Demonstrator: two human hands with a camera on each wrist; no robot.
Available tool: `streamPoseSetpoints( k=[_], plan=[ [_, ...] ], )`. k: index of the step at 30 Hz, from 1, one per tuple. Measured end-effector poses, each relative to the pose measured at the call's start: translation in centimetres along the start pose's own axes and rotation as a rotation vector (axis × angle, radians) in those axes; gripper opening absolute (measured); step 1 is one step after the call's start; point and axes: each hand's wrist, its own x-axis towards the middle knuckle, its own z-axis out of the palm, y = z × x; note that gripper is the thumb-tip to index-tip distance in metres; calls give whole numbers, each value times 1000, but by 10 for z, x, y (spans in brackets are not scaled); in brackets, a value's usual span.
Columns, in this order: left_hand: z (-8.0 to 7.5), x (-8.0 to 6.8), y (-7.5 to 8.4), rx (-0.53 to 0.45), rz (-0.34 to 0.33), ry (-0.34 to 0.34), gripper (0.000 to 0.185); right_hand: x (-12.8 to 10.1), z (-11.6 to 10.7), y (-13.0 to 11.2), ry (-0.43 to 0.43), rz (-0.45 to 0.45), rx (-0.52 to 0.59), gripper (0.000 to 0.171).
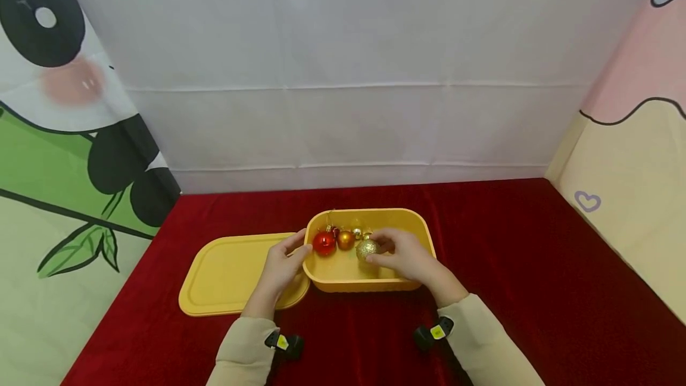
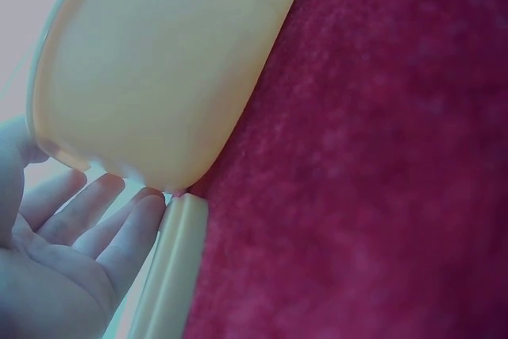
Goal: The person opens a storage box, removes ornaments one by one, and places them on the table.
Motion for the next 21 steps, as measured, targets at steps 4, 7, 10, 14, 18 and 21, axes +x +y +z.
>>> streamPoseSetpoints(
  k=[4,7,10,14,18,21],
  plan=[
    [1,2,-1,-9,7,-7,48,-1,-4,1,37,3,-6,43],
    [1,3,-1,-21,7,-12,48,-3,-9,0,55,15,1,43],
    [0,3,-1,-17,6,-10,48,-5,-14,0,67,25,8,44],
    [0,2,-3,-4,-1,-1,48,-6,-19,3,88,26,-5,44],
    [-1,2,-5,10,0,3,48,-7,-23,6,111,30,-6,43],
    [-1,3,-5,11,9,-1,48,-7,-27,7,128,44,-3,43]
  ],
)
